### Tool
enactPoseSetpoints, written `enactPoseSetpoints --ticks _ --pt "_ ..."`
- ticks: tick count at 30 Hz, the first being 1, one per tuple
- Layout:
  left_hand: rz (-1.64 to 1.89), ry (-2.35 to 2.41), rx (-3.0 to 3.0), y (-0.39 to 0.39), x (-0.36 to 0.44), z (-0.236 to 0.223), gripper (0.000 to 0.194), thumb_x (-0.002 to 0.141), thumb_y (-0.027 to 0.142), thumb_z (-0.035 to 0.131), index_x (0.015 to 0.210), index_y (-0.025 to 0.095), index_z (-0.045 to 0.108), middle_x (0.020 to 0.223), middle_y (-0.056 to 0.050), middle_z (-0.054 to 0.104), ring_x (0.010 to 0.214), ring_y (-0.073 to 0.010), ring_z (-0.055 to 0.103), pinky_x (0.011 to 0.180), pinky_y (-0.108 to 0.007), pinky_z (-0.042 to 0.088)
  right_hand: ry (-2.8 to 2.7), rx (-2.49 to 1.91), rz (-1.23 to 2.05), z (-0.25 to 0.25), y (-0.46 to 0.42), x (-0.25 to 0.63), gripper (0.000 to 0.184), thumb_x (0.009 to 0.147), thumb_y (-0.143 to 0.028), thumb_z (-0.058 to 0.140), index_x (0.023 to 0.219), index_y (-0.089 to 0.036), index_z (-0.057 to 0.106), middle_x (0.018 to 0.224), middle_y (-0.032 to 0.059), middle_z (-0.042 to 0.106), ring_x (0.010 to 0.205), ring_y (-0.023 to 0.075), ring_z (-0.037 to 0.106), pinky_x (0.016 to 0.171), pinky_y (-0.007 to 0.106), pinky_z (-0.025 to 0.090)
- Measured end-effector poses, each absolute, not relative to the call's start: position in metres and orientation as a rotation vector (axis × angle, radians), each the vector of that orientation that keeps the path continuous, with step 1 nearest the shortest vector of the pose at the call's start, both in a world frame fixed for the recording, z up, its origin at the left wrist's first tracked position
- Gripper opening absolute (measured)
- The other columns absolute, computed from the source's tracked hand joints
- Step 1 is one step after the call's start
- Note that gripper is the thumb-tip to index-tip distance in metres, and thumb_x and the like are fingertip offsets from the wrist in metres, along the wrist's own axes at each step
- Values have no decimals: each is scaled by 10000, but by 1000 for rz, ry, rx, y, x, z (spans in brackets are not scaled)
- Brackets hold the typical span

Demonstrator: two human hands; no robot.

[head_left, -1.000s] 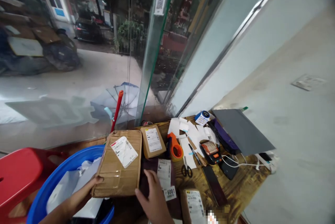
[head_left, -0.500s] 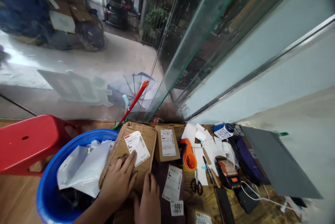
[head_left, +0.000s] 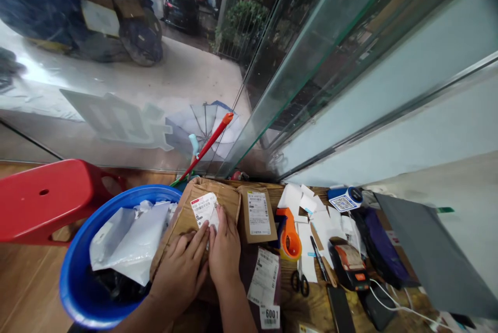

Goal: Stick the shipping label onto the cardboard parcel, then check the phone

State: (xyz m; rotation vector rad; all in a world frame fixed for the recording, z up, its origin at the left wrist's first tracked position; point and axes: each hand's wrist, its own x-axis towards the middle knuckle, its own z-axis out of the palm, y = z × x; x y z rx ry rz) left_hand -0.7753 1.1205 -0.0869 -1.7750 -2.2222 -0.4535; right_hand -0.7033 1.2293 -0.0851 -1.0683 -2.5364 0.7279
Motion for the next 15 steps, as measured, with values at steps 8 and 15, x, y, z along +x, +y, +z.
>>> enactPoseSetpoints --ticks 8,15 --pt "-427 -2235 -1716 1121 -774 -88 514 760 302 540 1235 109 561 1227 -175 577 952 -273 502 854 -390 349 -2503 -1034 721 -85 1230 -703 499 890 -156 404 1384 -174 337 1348 105 526 1259 211 458 1054 429 429" --pt "-424 -2235 -1759 1122 -773 -88 517 781 256 518 1270 90 534 1344 -125 522 968 -259 479 881 -394 334 -2482 -992 786 -87 1233 -697 470 927 -199 330 1396 -194 292 1397 75 476 1285 184 402 1077 439 388"
